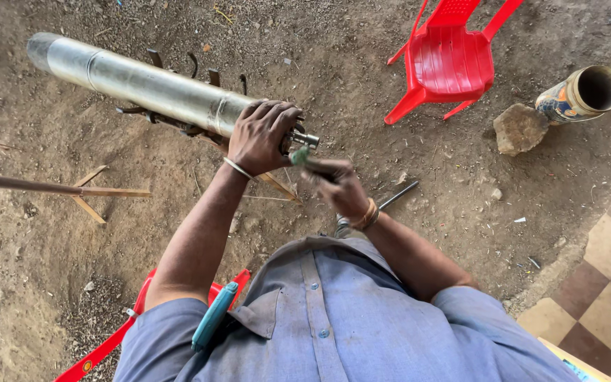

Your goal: The person uses a green-handled screwdriver to tighten a fitting on a metal pipe. They then pick up a hammer and strike the fitting to secure it. The person continues to adjust and hammer the fitting on the pipe.

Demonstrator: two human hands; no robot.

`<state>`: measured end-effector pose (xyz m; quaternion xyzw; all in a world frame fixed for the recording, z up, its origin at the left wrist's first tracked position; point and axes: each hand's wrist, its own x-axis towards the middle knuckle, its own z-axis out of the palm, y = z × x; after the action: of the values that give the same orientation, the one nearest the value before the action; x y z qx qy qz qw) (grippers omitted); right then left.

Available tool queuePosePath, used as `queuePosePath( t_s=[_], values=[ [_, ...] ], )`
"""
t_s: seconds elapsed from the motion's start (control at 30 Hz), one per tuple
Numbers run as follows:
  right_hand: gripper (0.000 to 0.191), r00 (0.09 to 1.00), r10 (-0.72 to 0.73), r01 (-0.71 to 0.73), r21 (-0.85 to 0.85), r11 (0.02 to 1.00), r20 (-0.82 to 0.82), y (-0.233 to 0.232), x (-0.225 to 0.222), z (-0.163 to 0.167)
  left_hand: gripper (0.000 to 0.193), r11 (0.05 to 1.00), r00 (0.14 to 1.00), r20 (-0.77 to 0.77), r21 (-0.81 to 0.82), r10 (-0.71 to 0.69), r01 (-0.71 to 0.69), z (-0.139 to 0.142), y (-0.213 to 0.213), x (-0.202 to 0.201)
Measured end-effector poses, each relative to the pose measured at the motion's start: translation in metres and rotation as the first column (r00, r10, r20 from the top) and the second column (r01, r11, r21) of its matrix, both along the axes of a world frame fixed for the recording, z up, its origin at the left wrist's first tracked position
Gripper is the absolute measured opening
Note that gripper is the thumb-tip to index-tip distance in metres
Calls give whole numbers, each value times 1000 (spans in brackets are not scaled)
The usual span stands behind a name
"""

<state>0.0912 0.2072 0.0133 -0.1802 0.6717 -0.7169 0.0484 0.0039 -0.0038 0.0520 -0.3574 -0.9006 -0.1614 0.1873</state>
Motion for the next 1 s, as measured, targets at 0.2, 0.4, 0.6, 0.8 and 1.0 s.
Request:
queuePosePath(
  t_s=[0.2,0.4,0.6,0.8,1.0],
  values=[
    [27,852,-152,328,284,901,-502,9,-42,15,88,999,996,85,-40,13,-10,4,-1,1],
    [28,765,-192,570,507,646,-615,24,-72,-4,70,997,999,29,-72,-14,16,0,-5,2],
    [23,832,-317,542,547,638,-455,20,-90,-12,95,1000,990,143,-21,-7,10,2,-7,0],
    [30,478,-100,781,370,503,-873,23,-99,-10,104,999,999,2,-18,44,-44,8,-46,0],
    [30,435,112,715,419,560,-893,30,-126,-11,97,992,992,-13,-18,123,-123,-4,-49,-2]
  ],
)
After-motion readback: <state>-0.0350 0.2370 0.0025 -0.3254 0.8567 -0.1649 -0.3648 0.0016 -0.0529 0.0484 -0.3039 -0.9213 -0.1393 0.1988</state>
